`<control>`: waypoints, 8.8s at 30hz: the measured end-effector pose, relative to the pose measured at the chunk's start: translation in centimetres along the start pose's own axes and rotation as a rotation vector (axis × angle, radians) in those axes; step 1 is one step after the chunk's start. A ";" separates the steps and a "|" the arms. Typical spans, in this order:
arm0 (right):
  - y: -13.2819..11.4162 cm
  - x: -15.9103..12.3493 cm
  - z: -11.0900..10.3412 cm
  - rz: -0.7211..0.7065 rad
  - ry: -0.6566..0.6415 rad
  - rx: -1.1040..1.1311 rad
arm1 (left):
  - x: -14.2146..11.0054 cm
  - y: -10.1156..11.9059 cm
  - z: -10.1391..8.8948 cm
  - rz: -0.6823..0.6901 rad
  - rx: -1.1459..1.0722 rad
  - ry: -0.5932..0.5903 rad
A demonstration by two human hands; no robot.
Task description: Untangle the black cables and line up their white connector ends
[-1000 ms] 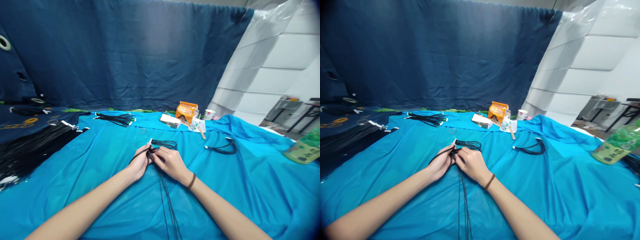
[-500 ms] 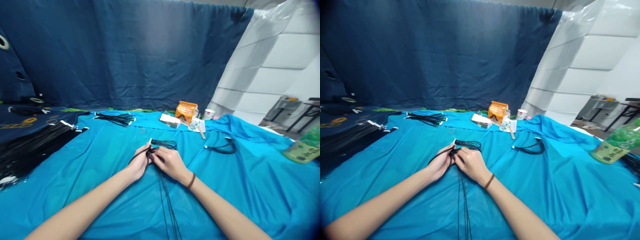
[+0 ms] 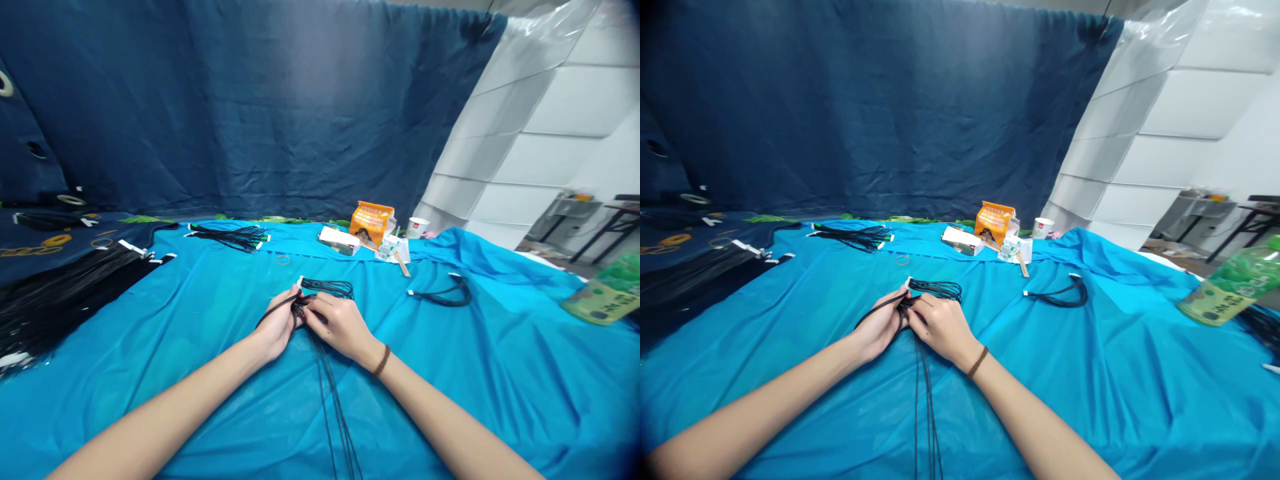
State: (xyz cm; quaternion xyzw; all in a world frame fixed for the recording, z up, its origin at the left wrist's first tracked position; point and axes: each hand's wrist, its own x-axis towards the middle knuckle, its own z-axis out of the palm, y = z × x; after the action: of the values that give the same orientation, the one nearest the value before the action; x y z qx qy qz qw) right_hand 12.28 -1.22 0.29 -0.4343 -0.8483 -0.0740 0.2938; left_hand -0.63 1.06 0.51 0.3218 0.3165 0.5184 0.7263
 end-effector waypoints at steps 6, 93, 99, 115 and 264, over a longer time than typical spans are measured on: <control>0.0 0.0 -0.1 -0.005 -0.003 0.008 | 0.0 0.0 0.0 -0.005 0.005 0.007; 0.1 0.0 -0.1 -0.088 -0.092 -0.012 | 0.2 -0.3 -0.3 -0.063 0.043 0.046; 0.0 0.0 -0.2 -0.087 -0.098 -0.018 | 0.1 -0.3 -0.3 -0.064 0.044 0.059; 0.1 -0.1 -0.2 -0.088 -0.084 -0.008 | 0.1 -0.3 -0.2 -0.070 0.004 0.049; 0.1 0.1 -0.2 0.125 0.190 0.039 | -1.1 -0.6 1.0 0.242 0.292 -0.024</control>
State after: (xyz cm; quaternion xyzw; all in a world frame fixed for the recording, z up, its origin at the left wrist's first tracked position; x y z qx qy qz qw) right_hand 12.36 -1.18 0.48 -0.4717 -0.7890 -0.0801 0.3854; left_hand 0.26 -0.29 0.76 0.4658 0.3389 0.5466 0.6078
